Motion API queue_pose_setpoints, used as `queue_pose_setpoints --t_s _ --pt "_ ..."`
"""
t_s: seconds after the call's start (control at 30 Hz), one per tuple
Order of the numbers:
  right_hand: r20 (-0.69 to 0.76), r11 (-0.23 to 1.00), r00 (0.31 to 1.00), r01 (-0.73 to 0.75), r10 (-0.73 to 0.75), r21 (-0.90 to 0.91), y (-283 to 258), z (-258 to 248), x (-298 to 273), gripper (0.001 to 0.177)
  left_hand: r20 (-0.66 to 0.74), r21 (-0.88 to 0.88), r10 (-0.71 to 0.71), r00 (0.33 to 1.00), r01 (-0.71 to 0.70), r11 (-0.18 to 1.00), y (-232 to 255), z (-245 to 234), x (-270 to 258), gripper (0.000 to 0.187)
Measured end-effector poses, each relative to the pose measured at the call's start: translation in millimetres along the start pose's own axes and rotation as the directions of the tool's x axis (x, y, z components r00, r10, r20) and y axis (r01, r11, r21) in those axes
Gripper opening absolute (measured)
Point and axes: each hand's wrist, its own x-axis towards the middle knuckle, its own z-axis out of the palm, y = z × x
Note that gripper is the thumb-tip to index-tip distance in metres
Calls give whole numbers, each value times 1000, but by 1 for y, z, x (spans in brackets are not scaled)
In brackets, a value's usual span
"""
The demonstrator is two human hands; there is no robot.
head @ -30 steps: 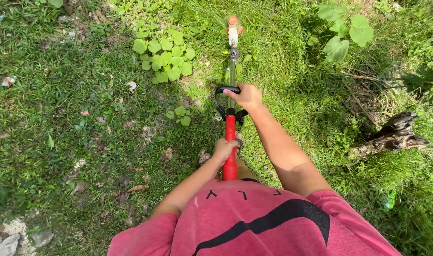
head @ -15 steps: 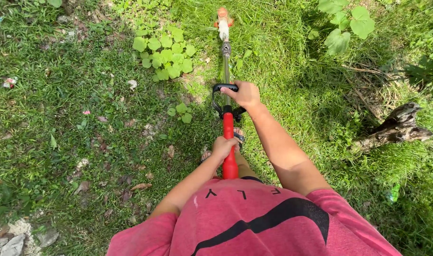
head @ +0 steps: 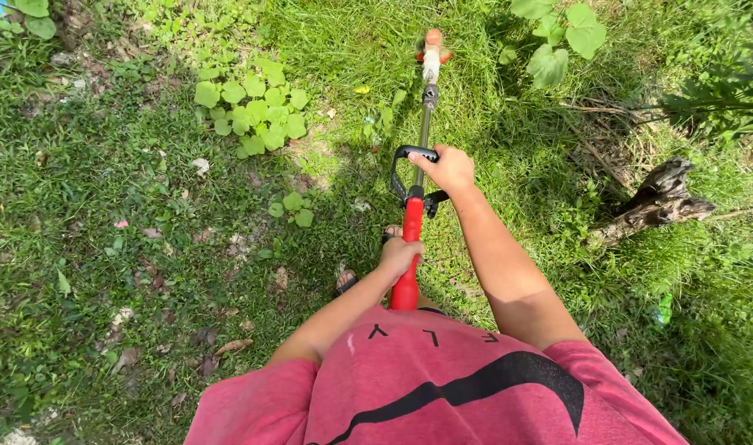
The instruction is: Trimming grass and weeds using a string trimmer.
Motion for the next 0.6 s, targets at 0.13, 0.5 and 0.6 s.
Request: queue_pose_setpoints --t_s 0.13,0.5,0.6 --pt "30 997 997 -71 72 -35 5 -10 8 74 -2 58 -50 999 50 997 20 6 1 15" --pt "106 999 994 39 -35 -34 -30 -19 52 72 -120 -106 -11 993 -2 994 42 4 25 15" --pt "145 992 984 108 -98 -61 -48 -12 67 74 -64 -257 -14 998 -3 966 25 -4 43 11"
